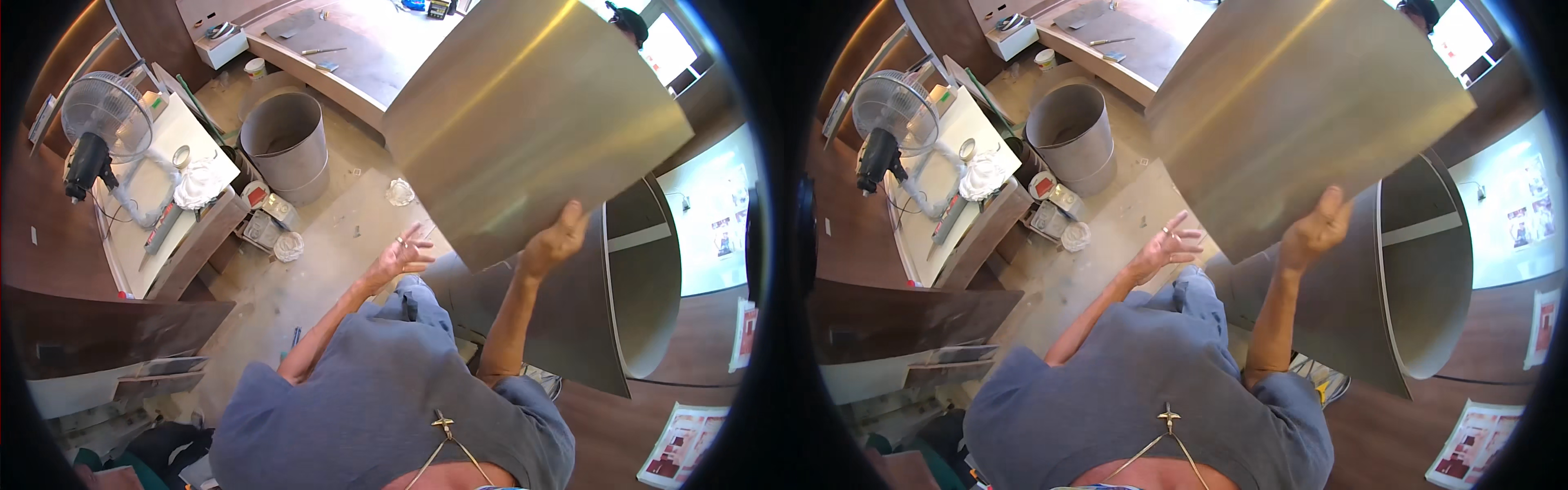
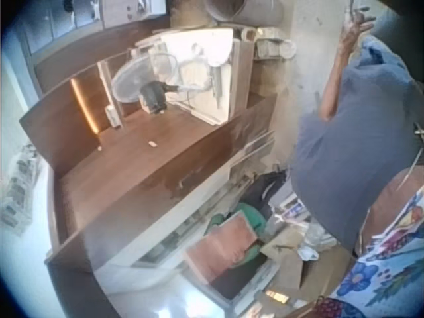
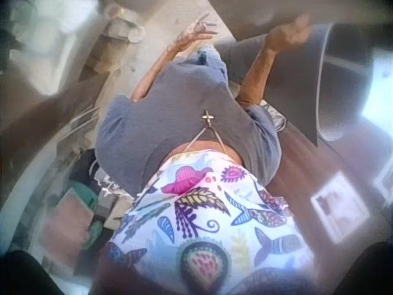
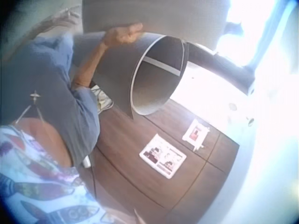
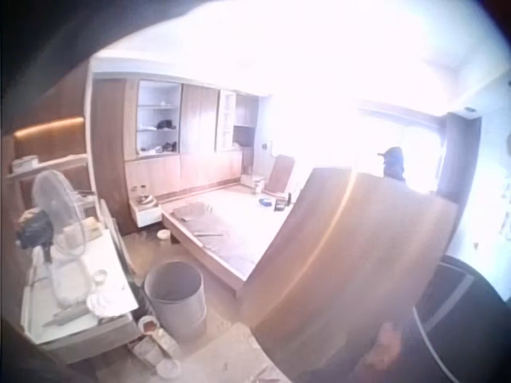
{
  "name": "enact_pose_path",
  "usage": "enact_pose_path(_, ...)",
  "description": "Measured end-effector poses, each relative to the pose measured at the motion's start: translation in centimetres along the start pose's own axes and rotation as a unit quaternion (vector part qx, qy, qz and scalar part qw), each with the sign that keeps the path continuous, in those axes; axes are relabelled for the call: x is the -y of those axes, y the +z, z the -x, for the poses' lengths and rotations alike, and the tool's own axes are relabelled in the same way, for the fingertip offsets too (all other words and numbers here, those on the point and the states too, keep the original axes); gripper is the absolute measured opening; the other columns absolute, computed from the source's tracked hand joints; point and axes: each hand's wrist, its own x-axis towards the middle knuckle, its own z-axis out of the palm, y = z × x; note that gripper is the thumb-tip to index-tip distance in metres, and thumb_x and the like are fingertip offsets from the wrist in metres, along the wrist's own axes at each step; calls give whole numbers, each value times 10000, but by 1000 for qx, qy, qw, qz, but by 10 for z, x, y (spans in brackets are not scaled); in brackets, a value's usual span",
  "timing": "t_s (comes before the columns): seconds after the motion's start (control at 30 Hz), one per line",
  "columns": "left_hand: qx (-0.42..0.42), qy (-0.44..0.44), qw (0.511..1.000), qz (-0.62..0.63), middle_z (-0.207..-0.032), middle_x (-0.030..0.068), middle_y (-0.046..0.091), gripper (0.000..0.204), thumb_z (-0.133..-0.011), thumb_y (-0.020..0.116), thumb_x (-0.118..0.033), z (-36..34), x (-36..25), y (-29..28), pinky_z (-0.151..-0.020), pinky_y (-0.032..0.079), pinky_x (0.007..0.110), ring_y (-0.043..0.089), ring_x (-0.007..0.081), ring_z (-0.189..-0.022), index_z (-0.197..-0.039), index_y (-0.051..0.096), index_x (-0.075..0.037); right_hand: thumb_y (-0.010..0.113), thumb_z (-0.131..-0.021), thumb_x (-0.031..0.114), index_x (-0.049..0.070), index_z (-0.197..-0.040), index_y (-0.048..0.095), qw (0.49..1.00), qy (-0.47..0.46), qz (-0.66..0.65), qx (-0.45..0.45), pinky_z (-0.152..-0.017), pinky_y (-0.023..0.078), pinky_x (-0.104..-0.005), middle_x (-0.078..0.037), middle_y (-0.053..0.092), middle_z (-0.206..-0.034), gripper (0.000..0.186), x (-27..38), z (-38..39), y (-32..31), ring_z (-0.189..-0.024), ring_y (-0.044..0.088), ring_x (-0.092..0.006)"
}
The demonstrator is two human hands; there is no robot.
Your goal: The person retrieves a large metal sheet from a shelf and places it on a workbench. They use a straight edge and a utility knife to score and cut the sheet into smaller pieces. The person then uses a sanding block to smooth the cut edges of the metal pieces.
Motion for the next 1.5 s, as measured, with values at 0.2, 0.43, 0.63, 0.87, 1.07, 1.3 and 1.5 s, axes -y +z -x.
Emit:
enact_pose_path(0.2, -130, 84, 960, 235, -1404, 73, 518, 742, -961, 599, -564, -64, -23, -25, -1106, 434, 458, 560, 244, -1239, -1513, 334, -144, 441, -1083, 241, -57, -1211, 590, 956, 242, -110, 127, -868, 488, -296, -97, 648, -1103, 356, -91, 33, 12, -984, 585, -142)
enact_pose_path(0.43, -285, 155, 913, 247, -1111, -37, 632, 401, -1012, 596, -90, -137, -40, -105, -984, 506, 329, 615, 108, -1055, -1370, 428, -159, 532, -1065, 290, 24, -1368, 545, 806, 477, -125, 327, -828, 510, -278, -57, 653, -1203, 403, -237, 42, 30, -1027, 599, -93)
enact_pose_path(0.63, -299, 197, 934, 17, -1229, 23, 618, 458, -1017, 589, -98, -185, -100, -158, -1008, 494, 345, 602, 152, -1141, -1430, 391, -114, 561, -1034, 172, 40, -1312, 599, 775, 438, -9, 456, -697, 529, -271, -107, 721, -1005, 310, -338, 39, 34, -820, 682, -136)
enact_pose_path(0.87, -334, 165, 926, -53, -1294, 66, 611, 441, -1030, 570, -119, -199, -120, -201, -1020, 499, 375, 602, 193, -1191, -1438, 406, -87, 591, -1012, 160, 23, -1271, 629, 854, 411, 21, 319, -692, 521, -265, -111, 721, -1000, 294, -380, -20, 97, -821, 682, -131)
enact_pose_path(1.07, -341, 158, 926, -27, -1326, 47, 600, 472, -1035, 580, -170, -237, -146, -222, -1076, 419, 351, 565, 162, -1209, -1468, 413, -88, 636, -1001, 221, 18, -1333, 585, 904, 309, 83, 285, -877, 530, -331, -176, 679, -1184, 392, -435, -56, 200, -1032, 674, -223)
enact_pose_path(1.3, -341, 193, 916, -85, -1392, 41, 567, 452, -1045, 569, -204, -289, -199, -309, -1131, 323, 306, 508, 135, -1274, -1459, 467, -56, 661, -995, 284, -24, -1280, 604, 832, 402, -33, 381, -976, 469, -334, -136, 669, -1198, 423, -503, -61, 340, -1114, 615, -197)
enact_pose_path(1.5, -320, 176, 922, -130, -1390, 62, 566, 455, -1057, 528, -170, -345, -293, -391, -1103, 370, 312, 519, 142, -1264, -1478, 429, -31, 695, -975, 318, 35, -1204, 666, 828, 450, -54, 331, -868, 469, -288, -52, 698, -1076, 365, -524, -38, 444, -990, 618, -125)
